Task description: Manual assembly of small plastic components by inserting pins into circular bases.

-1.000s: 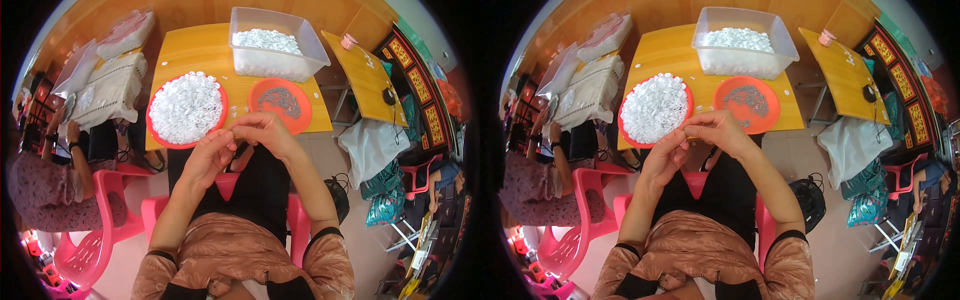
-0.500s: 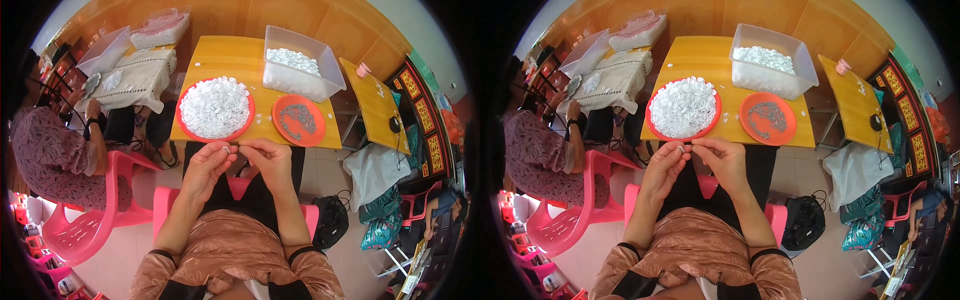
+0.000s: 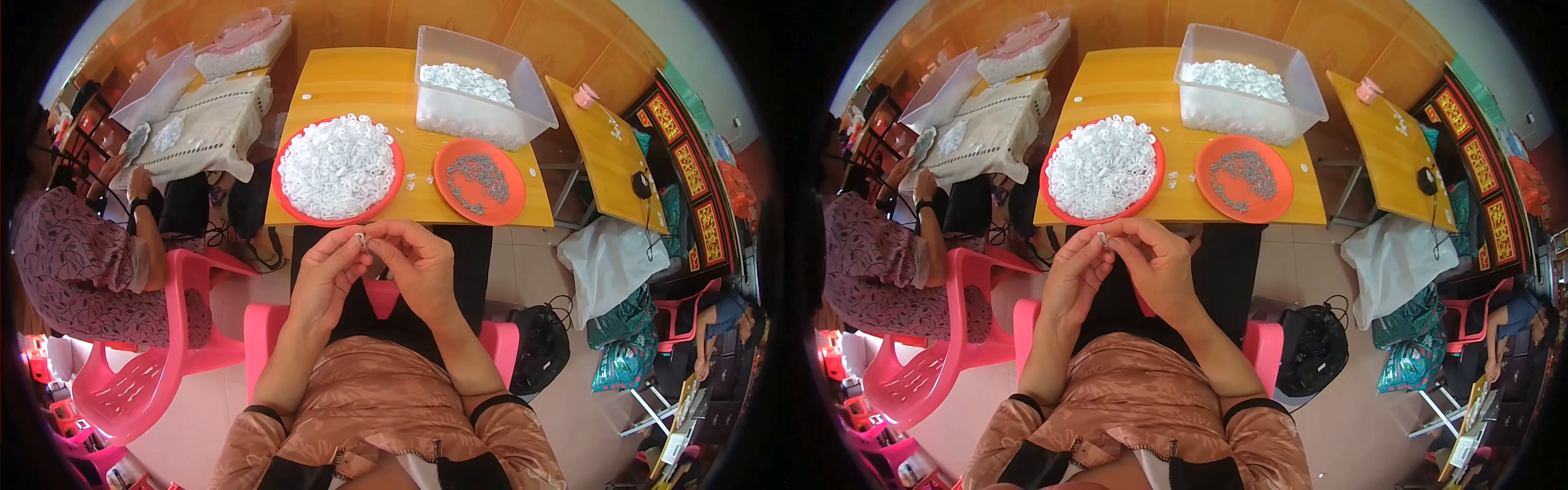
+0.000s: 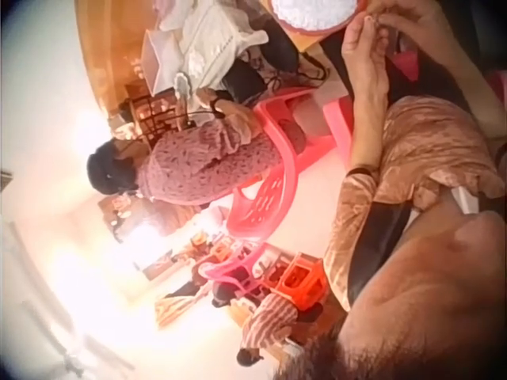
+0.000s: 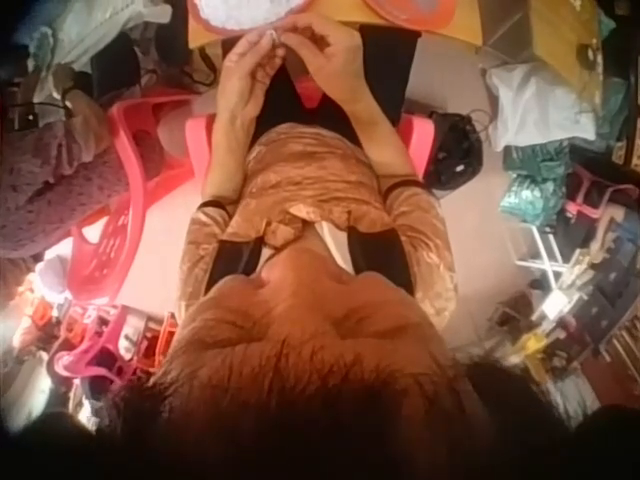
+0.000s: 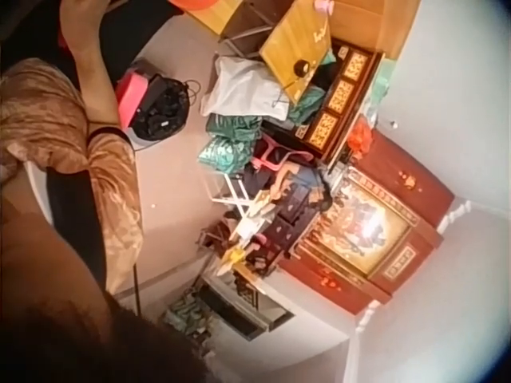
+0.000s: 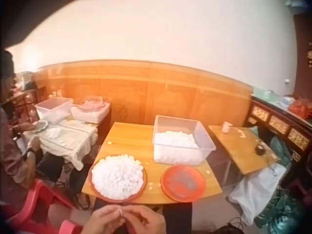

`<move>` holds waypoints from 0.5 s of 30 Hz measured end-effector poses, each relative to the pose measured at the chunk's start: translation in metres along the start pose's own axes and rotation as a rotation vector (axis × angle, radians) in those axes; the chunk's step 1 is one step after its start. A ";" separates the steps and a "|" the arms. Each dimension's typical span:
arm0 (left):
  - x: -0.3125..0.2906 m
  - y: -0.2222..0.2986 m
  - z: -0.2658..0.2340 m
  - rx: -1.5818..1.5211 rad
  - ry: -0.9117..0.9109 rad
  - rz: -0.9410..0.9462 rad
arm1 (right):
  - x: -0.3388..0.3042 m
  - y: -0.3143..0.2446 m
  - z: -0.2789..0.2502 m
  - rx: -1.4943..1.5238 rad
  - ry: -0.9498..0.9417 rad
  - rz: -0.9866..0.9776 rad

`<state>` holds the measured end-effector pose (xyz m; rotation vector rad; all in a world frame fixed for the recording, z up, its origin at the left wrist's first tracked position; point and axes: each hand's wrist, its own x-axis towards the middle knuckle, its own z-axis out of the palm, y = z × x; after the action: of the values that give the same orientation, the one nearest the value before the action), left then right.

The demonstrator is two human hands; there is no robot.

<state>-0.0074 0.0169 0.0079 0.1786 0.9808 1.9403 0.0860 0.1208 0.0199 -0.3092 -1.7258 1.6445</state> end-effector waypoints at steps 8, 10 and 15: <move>-0.001 0.002 0.000 -0.003 -0.002 0.022 | 0.001 0.002 -0.004 0.160 0.003 0.107; -0.001 0.002 0.001 0.007 0.004 0.025 | 0.001 0.004 -0.003 0.145 -0.002 0.082; -0.002 0.001 0.002 0.036 -0.001 0.044 | 0.001 0.003 -0.002 0.135 0.008 0.092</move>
<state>-0.0063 0.0163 0.0102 0.2236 1.0201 1.9635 0.0858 0.1235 0.0170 -0.3341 -1.6070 1.8139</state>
